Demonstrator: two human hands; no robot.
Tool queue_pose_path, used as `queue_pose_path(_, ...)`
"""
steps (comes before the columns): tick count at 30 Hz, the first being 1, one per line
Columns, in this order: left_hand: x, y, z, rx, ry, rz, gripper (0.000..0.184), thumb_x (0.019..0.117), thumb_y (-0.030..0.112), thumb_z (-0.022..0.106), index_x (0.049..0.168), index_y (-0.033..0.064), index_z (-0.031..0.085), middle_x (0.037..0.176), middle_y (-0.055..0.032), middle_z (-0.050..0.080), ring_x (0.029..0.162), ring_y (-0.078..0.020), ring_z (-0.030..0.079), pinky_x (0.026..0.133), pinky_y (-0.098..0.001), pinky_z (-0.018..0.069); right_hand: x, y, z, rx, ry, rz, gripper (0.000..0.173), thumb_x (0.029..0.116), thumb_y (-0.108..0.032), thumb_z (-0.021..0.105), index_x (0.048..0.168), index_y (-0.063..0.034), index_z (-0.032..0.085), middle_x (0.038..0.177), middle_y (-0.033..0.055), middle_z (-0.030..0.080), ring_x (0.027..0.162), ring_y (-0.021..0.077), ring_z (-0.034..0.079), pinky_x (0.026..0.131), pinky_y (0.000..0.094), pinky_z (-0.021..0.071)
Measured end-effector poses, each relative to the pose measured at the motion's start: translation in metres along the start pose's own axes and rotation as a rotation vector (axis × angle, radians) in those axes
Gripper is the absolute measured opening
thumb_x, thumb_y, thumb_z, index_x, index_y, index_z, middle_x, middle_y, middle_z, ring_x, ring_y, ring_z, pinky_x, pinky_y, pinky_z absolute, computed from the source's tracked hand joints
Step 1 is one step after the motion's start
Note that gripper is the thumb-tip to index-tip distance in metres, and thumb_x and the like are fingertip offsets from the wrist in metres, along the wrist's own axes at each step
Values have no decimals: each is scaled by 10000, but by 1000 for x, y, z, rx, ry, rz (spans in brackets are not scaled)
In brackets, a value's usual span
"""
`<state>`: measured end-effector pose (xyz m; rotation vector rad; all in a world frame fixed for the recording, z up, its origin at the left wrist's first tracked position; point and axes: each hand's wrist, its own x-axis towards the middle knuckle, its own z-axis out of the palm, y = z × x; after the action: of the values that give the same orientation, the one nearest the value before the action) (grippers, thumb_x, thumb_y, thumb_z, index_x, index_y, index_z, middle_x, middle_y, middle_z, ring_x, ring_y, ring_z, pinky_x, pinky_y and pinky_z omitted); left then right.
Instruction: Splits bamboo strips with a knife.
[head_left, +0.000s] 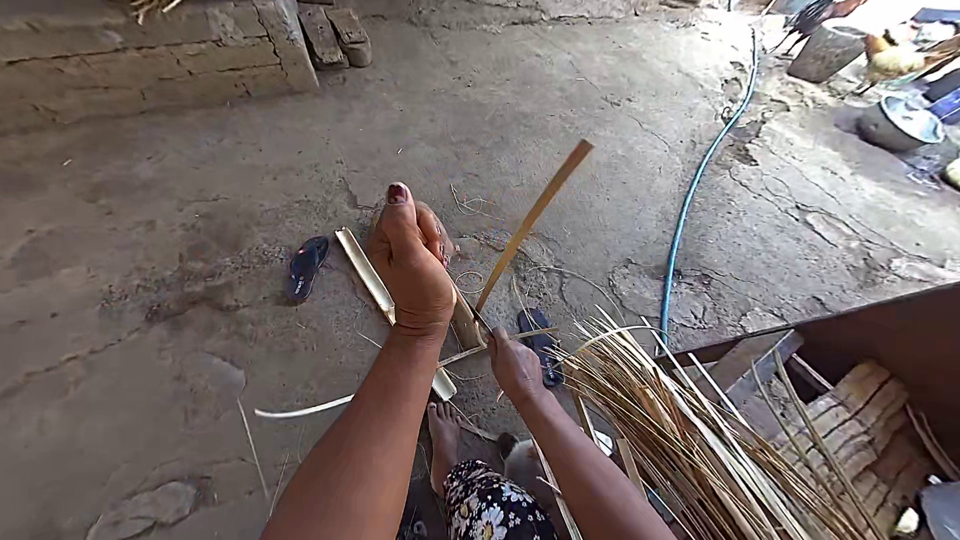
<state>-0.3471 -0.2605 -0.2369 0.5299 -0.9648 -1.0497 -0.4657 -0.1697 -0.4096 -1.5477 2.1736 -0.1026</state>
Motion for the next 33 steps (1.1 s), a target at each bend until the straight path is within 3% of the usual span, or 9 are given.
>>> queue_pose_path(3, 0, 0, 4, 3, -6, -17, 527, 1121, 376, 251, 660, 199, 436, 523, 66, 385, 395, -41, 342, 394, -165, 313, 9, -1, 16, 80, 328, -160, 384, 1077, -303, 447, 1104, -3, 685, 841, 198, 725, 746, 388, 740, 618, 544, 581)
queue_pose_path(5, -1, 0, 5, 0, -9, -25, 526, 1123, 368, 249, 662, 190, 429, 522, 57, 377, 391, -49, 334, 390, -169, 309, 30, 10, 25, 57, -21, 15, 431, 1115, -365, 371, 1321, -57, 591, 1091, 215, 723, 1037, 405, 714, 868, 593, 557)
queue_pose_path(7, 3, -1, 3, -7, -11, -19, 524, 1123, 361, 253, 659, 191, 431, 527, 58, 387, 388, -45, 334, 385, -163, 310, 48, 17, 32, 98, -163, 57, 444, 1117, -378, 369, 1379, -70, 553, 1183, 220, 700, 1140, 401, 679, 956, 593, 525)
queue_pose_path(15, -2, -2, -2, -11, -14, 14, 532, 1122, 363, 238, 657, 196, 435, 525, 65, 386, 392, -39, 338, 386, -162, 309, 27, 12, 32, 145, 54, -37, 440, 1101, -365, 402, 1224, -14, 636, 951, 222, 729, 934, 414, 731, 804, 584, 562)
queue_pose_path(19, 0, 1, -7, 4, -25, 7, 543, 1122, 372, 219, 651, 201, 427, 506, 69, 382, 385, -40, 338, 389, -168, 317, 44, 20, 48, 95, -153, 75, 455, 1115, -398, 363, 1337, -67, 582, 1148, 216, 712, 1122, 400, 687, 933, 592, 532)
queue_pose_path(22, -3, 3, -10, 0, -15, 3, 556, 1122, 385, 214, 644, 203, 430, 501, 71, 381, 387, -39, 347, 392, -170, 327, 31, 9, 28, 71, -157, 77, 446, 1117, -391, 353, 1324, -70, 584, 1140, 205, 716, 1120, 391, 690, 932, 579, 535)
queue_pose_path(25, -7, 2, -7, -7, -12, 8, 557, 1122, 377, 209, 639, 203, 424, 497, 70, 381, 383, -39, 350, 388, -166, 323, 17, 4, 29, 179, 105, -57, 426, 1092, -350, 438, 1209, -2, 655, 938, 218, 734, 916, 411, 736, 791, 579, 569)
queue_pose_path(30, -6, 5, -8, -2, -15, 12, 560, 1123, 377, 214, 638, 196, 428, 495, 64, 384, 380, -45, 350, 387, -174, 333, 44, 23, 53, 67, -224, 121, 470, 1115, -389, 366, 1448, -105, 535, 1238, 210, 693, 1181, 401, 663, 981, 594, 511)
queue_pose_path(33, -7, 7, -13, 10, 4, 9, 567, 1121, 377, 198, 641, 194, 437, 492, 62, 388, 383, -52, 359, 389, -186, 339, 27, 11, 34, 95, -135, 75, 444, 1114, -388, 369, 1355, -81, 581, 1129, 203, 720, 1096, 392, 697, 928, 576, 536)
